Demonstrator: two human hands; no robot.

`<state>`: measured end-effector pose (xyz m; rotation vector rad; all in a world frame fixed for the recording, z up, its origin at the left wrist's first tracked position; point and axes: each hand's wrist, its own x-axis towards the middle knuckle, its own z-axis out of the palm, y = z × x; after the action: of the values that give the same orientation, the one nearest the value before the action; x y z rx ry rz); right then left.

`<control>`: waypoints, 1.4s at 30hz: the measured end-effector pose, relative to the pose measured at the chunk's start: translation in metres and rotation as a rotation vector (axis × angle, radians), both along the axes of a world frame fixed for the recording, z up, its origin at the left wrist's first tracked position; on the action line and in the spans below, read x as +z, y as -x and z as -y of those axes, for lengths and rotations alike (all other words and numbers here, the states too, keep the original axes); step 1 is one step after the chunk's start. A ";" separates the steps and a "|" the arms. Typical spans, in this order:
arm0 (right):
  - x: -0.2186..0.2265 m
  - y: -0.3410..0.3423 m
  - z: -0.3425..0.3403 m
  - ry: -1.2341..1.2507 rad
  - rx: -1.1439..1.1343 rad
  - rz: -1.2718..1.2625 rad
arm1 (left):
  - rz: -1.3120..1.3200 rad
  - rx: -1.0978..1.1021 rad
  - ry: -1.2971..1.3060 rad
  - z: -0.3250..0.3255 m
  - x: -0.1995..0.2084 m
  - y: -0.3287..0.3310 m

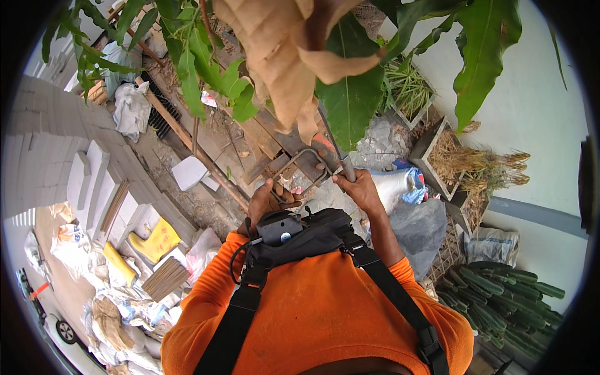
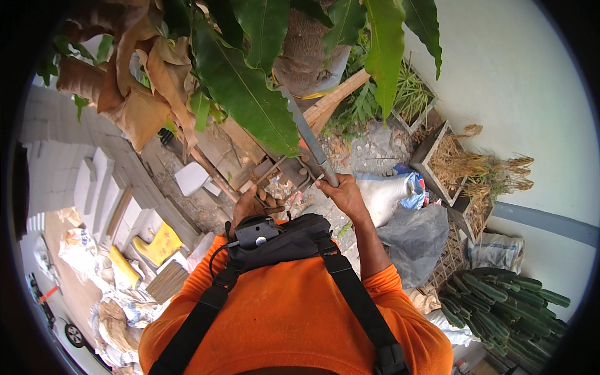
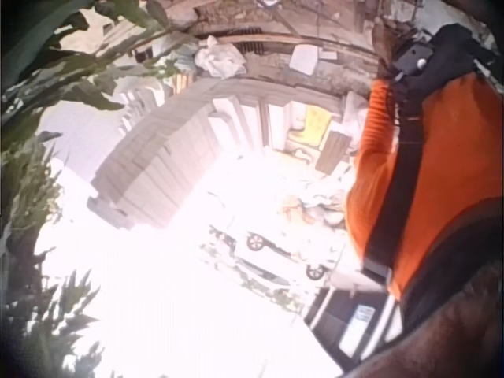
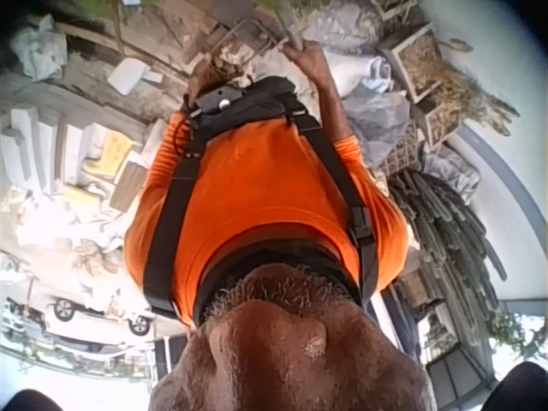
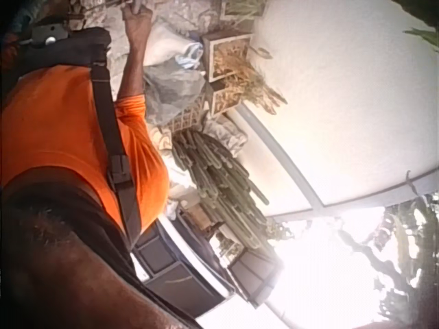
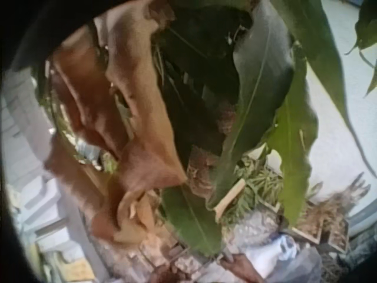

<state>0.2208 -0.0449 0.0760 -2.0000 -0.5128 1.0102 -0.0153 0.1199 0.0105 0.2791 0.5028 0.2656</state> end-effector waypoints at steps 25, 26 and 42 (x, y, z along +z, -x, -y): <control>0.020 -0.171 0.140 0.068 0.422 0.518 | -0.392 0.081 -0.443 0.006 0.015 -0.014; 0.020 -0.181 0.135 0.085 0.484 0.575 | -0.398 0.092 -0.447 0.007 0.017 -0.015; 0.051 -0.234 0.069 0.187 0.762 0.801 | -0.453 0.124 -0.486 0.014 0.019 -0.016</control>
<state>0.4545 -0.1140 0.1271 -2.3922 -1.7597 0.6190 0.0011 0.1058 0.0294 0.7939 0.9040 0.4488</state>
